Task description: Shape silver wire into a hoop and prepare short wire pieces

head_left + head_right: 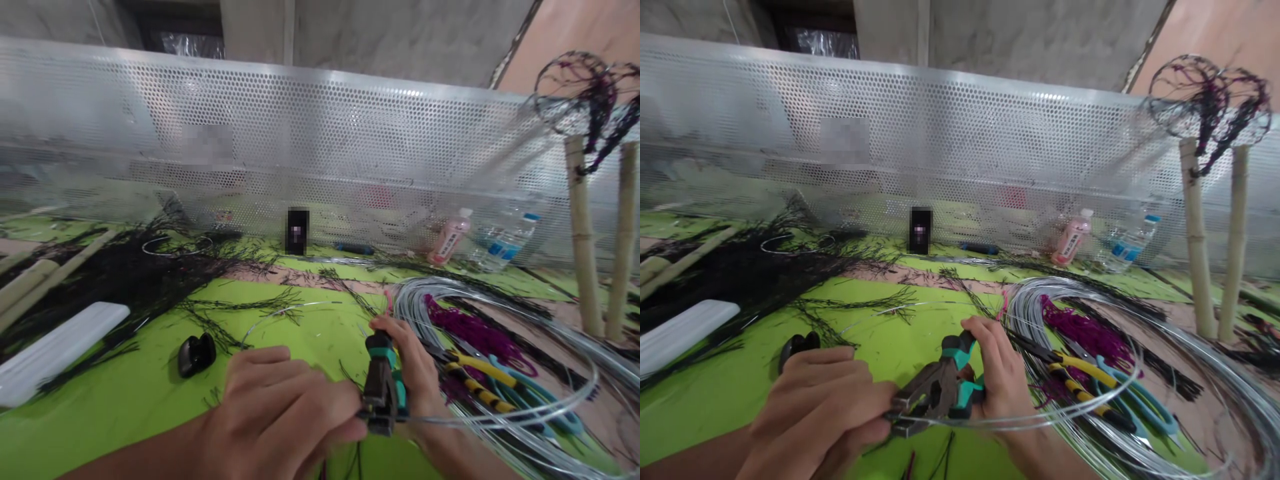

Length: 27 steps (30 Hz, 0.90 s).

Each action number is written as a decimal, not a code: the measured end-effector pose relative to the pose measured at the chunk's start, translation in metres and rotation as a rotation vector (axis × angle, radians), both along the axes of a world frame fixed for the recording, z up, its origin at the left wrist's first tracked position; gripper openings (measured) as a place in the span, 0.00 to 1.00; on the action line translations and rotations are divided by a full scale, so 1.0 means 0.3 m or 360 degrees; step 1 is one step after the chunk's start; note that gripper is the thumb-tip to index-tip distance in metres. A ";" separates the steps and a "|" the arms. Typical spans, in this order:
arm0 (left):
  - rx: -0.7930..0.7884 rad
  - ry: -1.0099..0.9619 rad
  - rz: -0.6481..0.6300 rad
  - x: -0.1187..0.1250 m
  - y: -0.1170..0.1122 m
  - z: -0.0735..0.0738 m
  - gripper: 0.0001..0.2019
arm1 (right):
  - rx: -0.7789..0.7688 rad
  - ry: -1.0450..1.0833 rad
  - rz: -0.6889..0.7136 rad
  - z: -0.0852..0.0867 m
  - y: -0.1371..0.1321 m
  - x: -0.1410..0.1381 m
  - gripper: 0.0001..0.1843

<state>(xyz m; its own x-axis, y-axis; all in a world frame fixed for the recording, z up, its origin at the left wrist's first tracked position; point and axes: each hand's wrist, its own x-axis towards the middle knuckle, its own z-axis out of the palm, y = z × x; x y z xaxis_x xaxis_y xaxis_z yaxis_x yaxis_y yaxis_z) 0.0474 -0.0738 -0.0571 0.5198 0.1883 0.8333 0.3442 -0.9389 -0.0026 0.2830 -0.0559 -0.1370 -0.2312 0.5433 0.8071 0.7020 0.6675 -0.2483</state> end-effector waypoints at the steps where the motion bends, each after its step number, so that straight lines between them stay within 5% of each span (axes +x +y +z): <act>1: -0.0011 -0.0024 -0.0028 0.002 0.000 0.001 0.09 | 0.0019 -0.0010 -0.0008 0.000 0.003 0.003 0.30; 11: -0.0127 -0.0073 0.0038 0.019 -0.026 0.028 0.12 | 0.0160 -0.0101 -0.0148 0.001 0.026 0.039 0.27; 20: -0.1102 0.0438 0.0103 -0.031 -0.048 0.147 0.20 | 0.0006 -0.0151 -0.0021 0.022 0.009 0.042 0.27; 24: -0.1237 0.0335 -0.0027 -0.028 -0.039 0.134 0.19 | -0.0147 -0.0177 0.0033 0.034 -0.052 0.041 0.34; 27: -0.1065 0.0143 -0.0070 -0.013 -0.053 0.094 0.16 | -0.0306 -0.0155 0.0072 0.035 -0.114 0.035 0.33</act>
<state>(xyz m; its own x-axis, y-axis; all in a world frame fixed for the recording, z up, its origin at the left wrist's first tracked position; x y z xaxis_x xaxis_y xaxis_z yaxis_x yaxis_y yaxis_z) 0.0437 -0.0896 -0.0290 0.6007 0.6257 0.4977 0.3315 -0.7614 0.5571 0.2935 -0.0901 -0.1266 -0.3306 0.6723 0.6624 0.6994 0.6457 -0.3063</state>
